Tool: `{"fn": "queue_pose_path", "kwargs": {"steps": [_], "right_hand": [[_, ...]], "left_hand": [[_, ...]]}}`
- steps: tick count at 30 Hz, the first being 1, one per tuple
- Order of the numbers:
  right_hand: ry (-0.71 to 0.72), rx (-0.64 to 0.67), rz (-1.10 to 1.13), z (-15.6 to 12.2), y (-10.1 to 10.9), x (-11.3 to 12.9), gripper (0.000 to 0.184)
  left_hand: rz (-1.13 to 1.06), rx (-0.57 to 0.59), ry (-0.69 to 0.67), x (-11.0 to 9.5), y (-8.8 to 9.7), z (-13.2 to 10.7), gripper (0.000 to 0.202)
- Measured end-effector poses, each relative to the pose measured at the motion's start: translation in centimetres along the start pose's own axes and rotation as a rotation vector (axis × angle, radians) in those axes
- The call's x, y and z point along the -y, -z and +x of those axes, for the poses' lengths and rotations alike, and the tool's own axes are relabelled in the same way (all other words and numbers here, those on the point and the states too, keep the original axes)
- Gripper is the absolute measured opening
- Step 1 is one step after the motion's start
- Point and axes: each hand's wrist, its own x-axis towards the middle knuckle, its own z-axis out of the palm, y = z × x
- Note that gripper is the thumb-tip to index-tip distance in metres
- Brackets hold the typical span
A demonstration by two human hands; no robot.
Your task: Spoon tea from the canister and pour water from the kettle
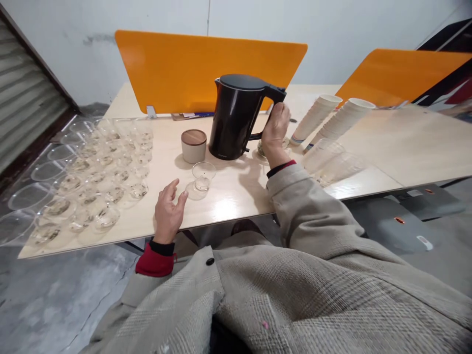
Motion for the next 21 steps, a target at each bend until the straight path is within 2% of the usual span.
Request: {"fn": "queue_pose_path", "kwargs": {"steps": [2, 4, 7, 9, 10, 12, 14, 16, 18, 21], "right_hand": [[0.072, -0.081, -0.08, -3.8, 1.3, 1.6, 0.055], [0.142, 0.003, -0.076, -8.4, 2.4, 3.4, 0.058], [0.006, 0.382, 0.016, -14.8, 2.8, 5.2, 0.057], [-0.113, 0.636, 0.029, -17.5, 2.4, 5.3, 0.066], [-0.153, 0.722, 0.025, -18.4, 2.0, 5.1, 0.074], [-0.179, 0.805, 0.01, -19.4, 1.1, 4.7, 0.092], [-0.155, 0.813, 0.014, -19.8, 0.2, 4.4, 0.108], [-0.134, 0.807, 0.04, -20.1, -0.8, 4.4, 0.115], [-0.153, 0.799, 0.075, -20.3, -1.6, 4.7, 0.108], [-0.25, 0.776, 0.118, -20.3, -2.3, 5.4, 0.082]], "left_hand": [[0.006, 0.018, -0.001, 0.2, 0.0, 0.3, 0.057], [0.0, 0.046, -0.001, 0.5, -0.2, 0.9, 0.061], [-0.012, 0.104, -0.011, 0.5, -0.9, 1.9, 0.066], [0.003, 0.133, -0.028, 0.4, -1.4, 2.4, 0.067], [0.023, 0.146, -0.041, 0.2, -1.5, 2.5, 0.067], [0.079, 0.181, -0.079, -0.2, -1.6, 2.6, 0.069], [0.131, 0.223, -0.122, -0.5, -1.4, 2.5, 0.072], [0.153, 0.255, -0.148, -0.8, -1.2, 2.5, 0.072], [0.13, 0.277, -0.155, -0.8, -0.9, 2.5, 0.071], [0.053, 0.293, -0.148, -0.7, -0.9, 2.5, 0.069]]}}
